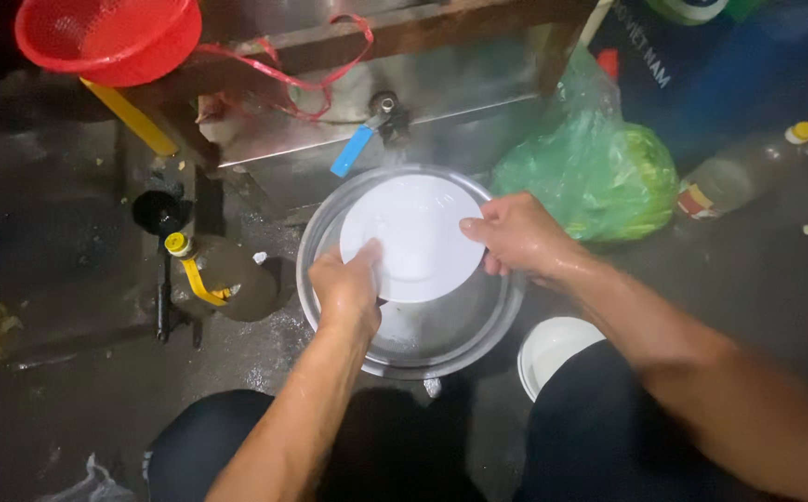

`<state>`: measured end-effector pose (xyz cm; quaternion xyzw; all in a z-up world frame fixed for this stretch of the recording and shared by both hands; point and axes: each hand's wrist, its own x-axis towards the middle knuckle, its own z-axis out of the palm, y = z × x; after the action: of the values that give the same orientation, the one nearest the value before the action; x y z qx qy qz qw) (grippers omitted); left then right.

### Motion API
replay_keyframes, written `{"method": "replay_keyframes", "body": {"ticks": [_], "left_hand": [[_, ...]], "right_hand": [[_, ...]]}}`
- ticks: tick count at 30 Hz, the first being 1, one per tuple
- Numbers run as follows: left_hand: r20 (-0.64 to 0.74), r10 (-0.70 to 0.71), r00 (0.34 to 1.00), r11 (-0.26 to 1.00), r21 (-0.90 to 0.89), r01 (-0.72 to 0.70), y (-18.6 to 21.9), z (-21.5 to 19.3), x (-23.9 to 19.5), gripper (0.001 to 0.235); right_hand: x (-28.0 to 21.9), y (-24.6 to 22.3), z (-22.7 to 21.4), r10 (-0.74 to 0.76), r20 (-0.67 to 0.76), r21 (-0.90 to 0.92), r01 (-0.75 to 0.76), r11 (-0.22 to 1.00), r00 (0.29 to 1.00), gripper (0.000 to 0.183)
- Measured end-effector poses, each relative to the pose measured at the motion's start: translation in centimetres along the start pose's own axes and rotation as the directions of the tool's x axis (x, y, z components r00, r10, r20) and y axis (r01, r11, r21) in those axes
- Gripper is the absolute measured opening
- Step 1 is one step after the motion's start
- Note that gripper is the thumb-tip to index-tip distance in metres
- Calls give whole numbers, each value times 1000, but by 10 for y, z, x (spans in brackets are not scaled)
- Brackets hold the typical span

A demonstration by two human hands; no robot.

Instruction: The person rinses rice in a colander under a faucet and then rinses several bowls and plates by hand in a large basin.

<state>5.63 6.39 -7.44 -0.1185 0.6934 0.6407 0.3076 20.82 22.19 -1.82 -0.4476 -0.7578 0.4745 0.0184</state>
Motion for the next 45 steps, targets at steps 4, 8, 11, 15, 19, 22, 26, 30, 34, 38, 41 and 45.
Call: {"method": "replay_keyframes", "body": {"ticks": [4,8,11,15,19,22,26,30,34,38,41,45], "left_hand": [[44,-23,999,997,-67,26,-3,6,-7,55],[182,-96,979,995,52,88,18,-7,-36,60],[335,-178,925,979,155,132,5,-7,-13,55],[307,-121,944,987,142,80,10,-9,-17,63],[258,-116,959,983,167,74,2,-11,-17,64],[235,-30,971,935,350,-56,7,-18,-19,68],[202,207,957,786,548,-286,8,-27,-8,68],[219,261,940,760,555,-340,23,-41,-4,67],[322,269,908,611,671,-420,59,-52,-30,68],[371,286,883,367,809,-459,91,-55,-57,56],[404,283,870,158,875,-458,74,-60,-33,52],[378,203,903,170,895,-412,95,-71,-37,58]], "right_hand": [[22,20,3,-8,-119,129,24,991,993,35],[38,39,5,55,-120,272,-20,962,991,44],[24,20,-10,74,16,223,-76,972,997,47],[23,19,-8,59,5,167,-60,984,998,43],[59,45,-5,-37,-80,30,39,999,996,39],[67,55,4,-203,-194,-216,160,963,960,42],[105,72,25,-450,-317,-384,321,866,835,40],[98,55,28,-538,-250,-476,382,792,805,39],[56,40,5,-613,-171,-807,248,537,772,43],[27,56,-48,-686,-90,-978,64,197,722,53],[29,121,-98,-467,-375,-693,93,715,801,55],[-28,196,-137,-325,-460,-425,116,898,826,40]]}}
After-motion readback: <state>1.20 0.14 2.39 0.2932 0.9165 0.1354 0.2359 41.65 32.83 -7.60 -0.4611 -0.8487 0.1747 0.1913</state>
